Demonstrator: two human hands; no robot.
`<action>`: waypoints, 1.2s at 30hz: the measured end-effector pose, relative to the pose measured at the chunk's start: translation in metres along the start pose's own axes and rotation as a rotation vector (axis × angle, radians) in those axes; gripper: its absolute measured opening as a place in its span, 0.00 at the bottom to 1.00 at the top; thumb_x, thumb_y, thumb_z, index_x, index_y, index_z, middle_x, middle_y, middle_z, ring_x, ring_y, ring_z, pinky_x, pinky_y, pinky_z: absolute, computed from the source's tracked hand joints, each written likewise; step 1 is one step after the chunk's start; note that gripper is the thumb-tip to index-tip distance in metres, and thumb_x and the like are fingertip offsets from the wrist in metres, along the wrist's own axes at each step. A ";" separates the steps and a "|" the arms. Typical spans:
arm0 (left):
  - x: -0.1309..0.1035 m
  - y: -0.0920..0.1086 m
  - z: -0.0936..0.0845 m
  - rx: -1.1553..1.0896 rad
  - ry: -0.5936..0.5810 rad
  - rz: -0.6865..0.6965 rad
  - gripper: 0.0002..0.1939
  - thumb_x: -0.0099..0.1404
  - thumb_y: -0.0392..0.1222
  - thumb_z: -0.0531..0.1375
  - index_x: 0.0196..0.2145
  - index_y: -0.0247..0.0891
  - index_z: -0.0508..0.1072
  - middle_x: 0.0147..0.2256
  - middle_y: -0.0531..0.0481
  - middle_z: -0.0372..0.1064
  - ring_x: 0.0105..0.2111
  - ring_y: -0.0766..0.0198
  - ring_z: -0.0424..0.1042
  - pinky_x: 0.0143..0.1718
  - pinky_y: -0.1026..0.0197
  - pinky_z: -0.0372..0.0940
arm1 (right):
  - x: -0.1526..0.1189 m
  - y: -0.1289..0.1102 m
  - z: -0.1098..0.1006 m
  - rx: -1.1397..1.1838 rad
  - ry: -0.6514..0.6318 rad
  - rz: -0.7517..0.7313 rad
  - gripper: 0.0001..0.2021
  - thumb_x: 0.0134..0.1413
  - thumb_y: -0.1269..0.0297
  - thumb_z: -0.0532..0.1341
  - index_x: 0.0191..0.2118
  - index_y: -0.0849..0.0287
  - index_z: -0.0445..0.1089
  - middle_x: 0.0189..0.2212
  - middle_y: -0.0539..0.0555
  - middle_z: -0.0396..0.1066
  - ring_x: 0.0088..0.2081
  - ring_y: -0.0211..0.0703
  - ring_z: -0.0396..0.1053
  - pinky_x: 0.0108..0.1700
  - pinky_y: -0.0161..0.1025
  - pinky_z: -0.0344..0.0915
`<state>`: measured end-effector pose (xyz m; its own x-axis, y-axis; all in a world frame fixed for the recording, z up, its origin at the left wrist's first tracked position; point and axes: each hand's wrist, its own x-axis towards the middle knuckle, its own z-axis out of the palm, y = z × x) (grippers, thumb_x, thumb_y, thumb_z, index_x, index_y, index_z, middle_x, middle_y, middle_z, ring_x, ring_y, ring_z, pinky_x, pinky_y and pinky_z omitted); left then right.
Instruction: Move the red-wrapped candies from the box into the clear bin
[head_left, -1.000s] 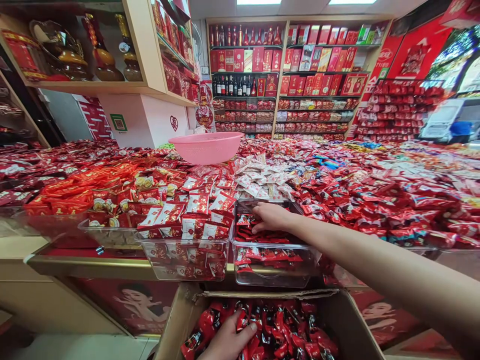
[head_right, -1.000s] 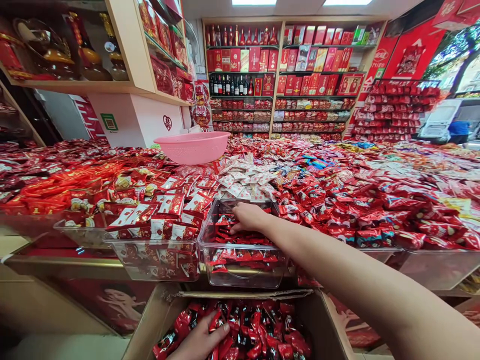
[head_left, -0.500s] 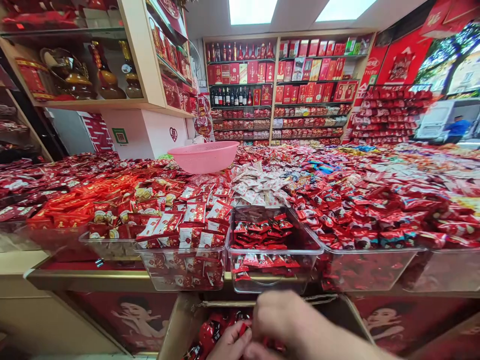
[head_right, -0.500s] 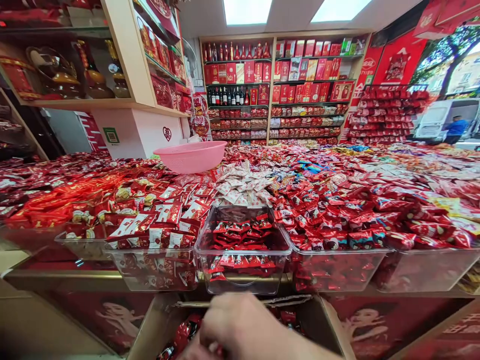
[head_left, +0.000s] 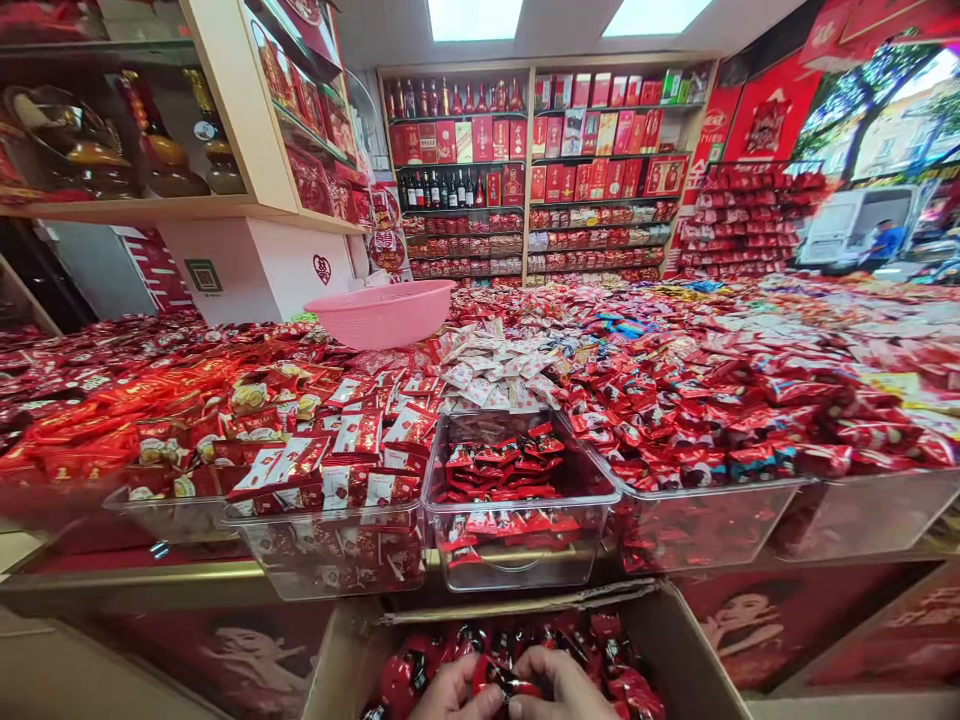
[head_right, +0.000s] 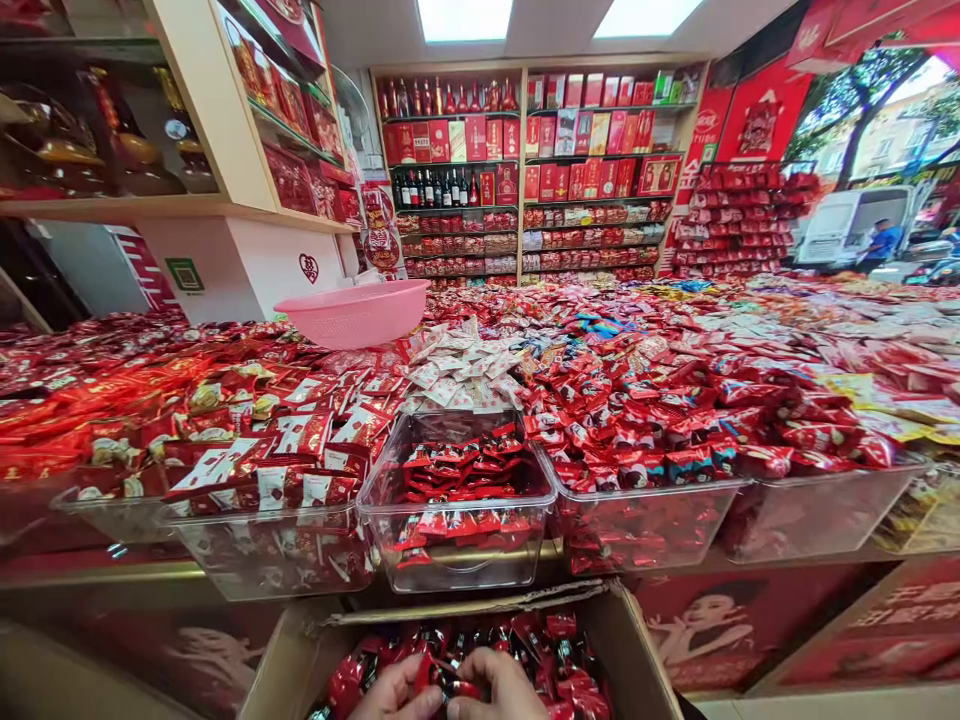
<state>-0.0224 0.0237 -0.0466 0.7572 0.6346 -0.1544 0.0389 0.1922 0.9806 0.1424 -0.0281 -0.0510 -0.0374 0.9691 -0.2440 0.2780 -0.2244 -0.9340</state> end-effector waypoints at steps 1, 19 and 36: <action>0.000 -0.001 -0.001 -0.014 -0.003 0.006 0.13 0.54 0.45 0.56 0.37 0.37 0.67 0.37 0.49 0.68 0.40 0.60 0.63 0.44 0.57 0.55 | 0.001 0.001 0.001 0.047 -0.010 -0.001 0.13 0.33 0.58 0.60 0.25 0.60 0.61 0.20 0.46 0.60 0.25 0.35 0.59 0.27 0.30 0.54; 0.000 0.003 0.007 -0.215 0.058 0.000 0.16 0.46 0.46 0.62 0.30 0.34 0.65 0.24 0.52 0.69 0.23 0.66 0.68 0.26 0.65 0.60 | 0.001 -0.004 0.004 0.348 -0.089 -0.049 0.19 0.38 0.48 0.57 0.23 0.61 0.56 0.15 0.45 0.59 0.16 0.29 0.54 0.19 0.28 0.51; -0.005 0.021 0.013 -0.192 0.138 -0.148 0.13 0.55 0.47 0.55 0.32 0.34 0.64 0.22 0.48 0.71 0.20 0.68 0.66 0.21 0.69 0.56 | -0.014 -0.023 -0.007 0.432 -0.016 0.011 0.16 0.43 0.51 0.55 0.26 0.63 0.60 0.17 0.46 0.59 0.18 0.28 0.55 0.22 0.29 0.53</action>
<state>-0.0168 0.0148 -0.0238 0.6557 0.6828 -0.3222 0.0082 0.4203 0.9074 0.1431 -0.0361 -0.0243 -0.0527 0.9654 -0.2554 -0.1491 -0.2605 -0.9539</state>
